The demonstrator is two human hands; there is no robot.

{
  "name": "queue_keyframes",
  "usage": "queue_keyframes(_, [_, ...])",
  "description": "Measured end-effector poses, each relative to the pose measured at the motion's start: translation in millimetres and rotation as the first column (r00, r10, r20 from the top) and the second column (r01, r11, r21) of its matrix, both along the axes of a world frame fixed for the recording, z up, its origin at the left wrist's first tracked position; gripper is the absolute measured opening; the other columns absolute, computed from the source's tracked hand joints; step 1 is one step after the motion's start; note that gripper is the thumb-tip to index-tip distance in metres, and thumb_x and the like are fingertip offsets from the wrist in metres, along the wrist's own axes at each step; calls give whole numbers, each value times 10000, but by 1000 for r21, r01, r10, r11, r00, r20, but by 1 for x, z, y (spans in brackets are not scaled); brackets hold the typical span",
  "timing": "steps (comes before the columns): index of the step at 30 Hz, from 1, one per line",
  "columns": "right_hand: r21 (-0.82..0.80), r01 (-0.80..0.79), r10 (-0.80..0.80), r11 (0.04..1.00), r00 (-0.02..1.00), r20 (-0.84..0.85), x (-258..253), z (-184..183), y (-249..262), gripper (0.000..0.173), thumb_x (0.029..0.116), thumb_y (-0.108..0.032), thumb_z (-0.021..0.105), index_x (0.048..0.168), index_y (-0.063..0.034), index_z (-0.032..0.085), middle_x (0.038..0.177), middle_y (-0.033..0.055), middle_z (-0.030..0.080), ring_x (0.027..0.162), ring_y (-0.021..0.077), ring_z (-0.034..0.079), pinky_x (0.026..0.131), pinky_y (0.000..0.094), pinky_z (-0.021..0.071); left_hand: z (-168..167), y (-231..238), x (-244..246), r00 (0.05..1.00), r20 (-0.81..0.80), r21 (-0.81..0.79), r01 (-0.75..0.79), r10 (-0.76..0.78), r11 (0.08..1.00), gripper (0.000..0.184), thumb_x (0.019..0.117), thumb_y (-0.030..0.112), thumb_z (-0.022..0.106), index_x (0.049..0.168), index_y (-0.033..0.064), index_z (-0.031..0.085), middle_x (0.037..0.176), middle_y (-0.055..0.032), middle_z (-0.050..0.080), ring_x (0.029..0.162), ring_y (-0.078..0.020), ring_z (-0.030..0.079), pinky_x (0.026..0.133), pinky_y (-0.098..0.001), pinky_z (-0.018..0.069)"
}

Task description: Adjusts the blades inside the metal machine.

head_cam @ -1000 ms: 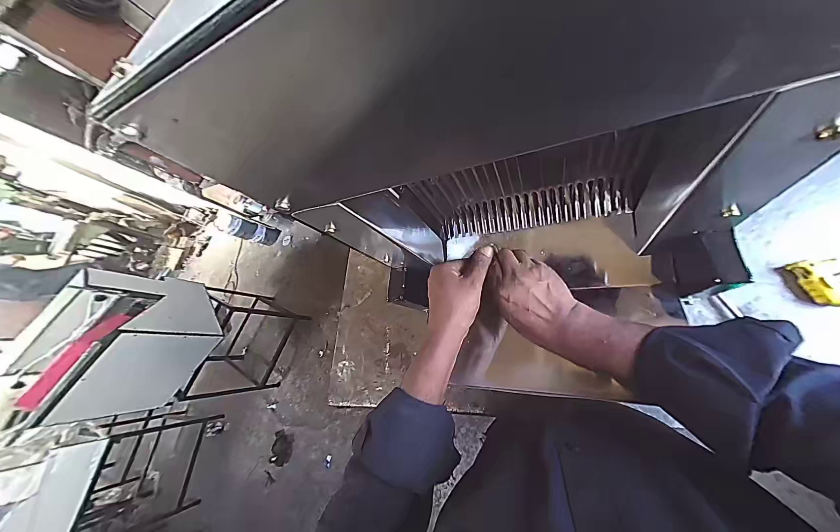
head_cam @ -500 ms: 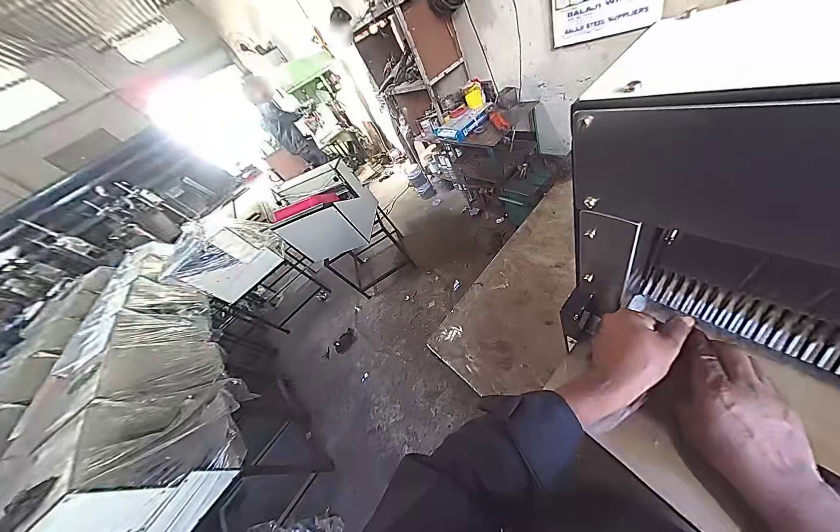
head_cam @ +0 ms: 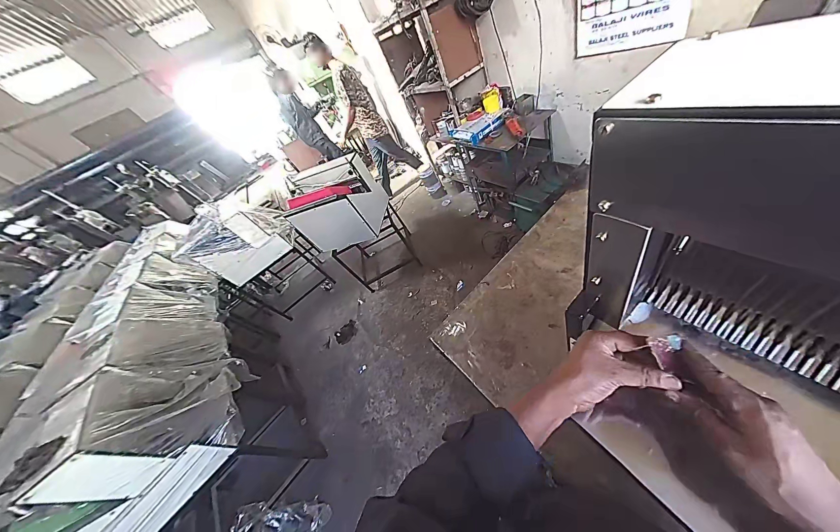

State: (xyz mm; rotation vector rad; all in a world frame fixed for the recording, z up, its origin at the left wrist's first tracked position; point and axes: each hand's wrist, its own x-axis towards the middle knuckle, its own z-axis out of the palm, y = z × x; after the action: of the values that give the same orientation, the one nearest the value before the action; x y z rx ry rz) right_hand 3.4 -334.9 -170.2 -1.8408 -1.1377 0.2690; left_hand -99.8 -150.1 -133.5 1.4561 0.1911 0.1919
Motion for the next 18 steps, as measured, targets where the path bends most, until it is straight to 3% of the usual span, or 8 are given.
queue_keyframes(3, [-9, 0, 0, 1000, 1000, 5, -3, 2, 3, 613, 1001, -287, 568, 1572, -105, 436, 1314, 42, 709, 1153, 102, 694, 1013, 356, 569, -5, -5, -5, 995, 23, 55, -102, 101, 993, 157, 807, 47, 836, 889, -24, 723, 933, -80, 722, 863, -97, 667, 802, -298, 560])
queue_keyframes(6, [-20, 40, -40, 999, 999, 37, -8, 5, 6, 556, 1000, -236, 539, 1538, -105, 489, 1243, 50, 742, 1086, 142, 726, 961, 406, 587, -9, -16, -4, 973, 49, 86, -230, 226, 969, 153, 770, 63, 866, 811, -10, 738, 938, -80, 714, 893, -105, 657, 822, -290, 551])
queue_keyframes(9, [3, 117, -117, 993, 987, 110, -13, 7, 8, 407, 969, -201, 532, 1324, -83, 692, 1080, 107, 777, 950, 214, 757, 836, 479, 597, -13, -28, 0, 941, 50, 91, -338, 335, 937, 178, 753, 63, 881, 759, -7, 718, 875, -79, 700, 844, -104, 648, 778, -285, 545])
queue_keyframes(12, [-27, 162, -162, 986, 987, 13, -16, 12, 9, 280, 944, -216, 577, 1121, -120, 772, 931, 54, 774, 833, 152, 736, 747, 449, 586, -17, -38, 2, 913, 35, 124, -408, 407, 904, 224, 738, 69, 891, 709, 4, 678, 829, -63, 678, 807, -94, 630, 744, -277, 527])
queue_keyframes(14, [-60, 144, -151, 988, 982, -113, -14, 11, 8, 246, 939, -232, 617, 1121, -179, 774, 926, -31, 773, 825, 56, 720, 753, 356, 602, -17, -39, 0, 911, 39, 124, -413, 411, 902, 204, 742, 64, 886, 728, -2, 694, 825, -63, 679, 804, -91, 634, 742, -271, 534])
queue_keyframes(16, [-45, 106, -112, 993, 976, -186, -13, 9, 6, 290, 926, -216, 625, 1181, -178, 758, 968, -47, 776, 849, 27, 720, 774, 311, 611, -12, -32, -5, 947, -1, 142, -319, 323, 937, 174, 799, 96, 860, 821, -13, 726, 852, -69, 694, 812, -92, 645, 769, -283, 547])
queue_keyframes(18, [-12, 71, -72, 997, 976, -208, -10, 7, 5, 322, 934, -211, 633, 1235, -158, 734, 1032, -50, 782, 914, 23, 730, 834, 290, 619, -4, -19, -9, 980, -31, 180, -189, 198, 965, 211, 888, 178, 801, 880, -14, 715, 795, -43, 685, 734, -69, 628, 720, -278, 535])
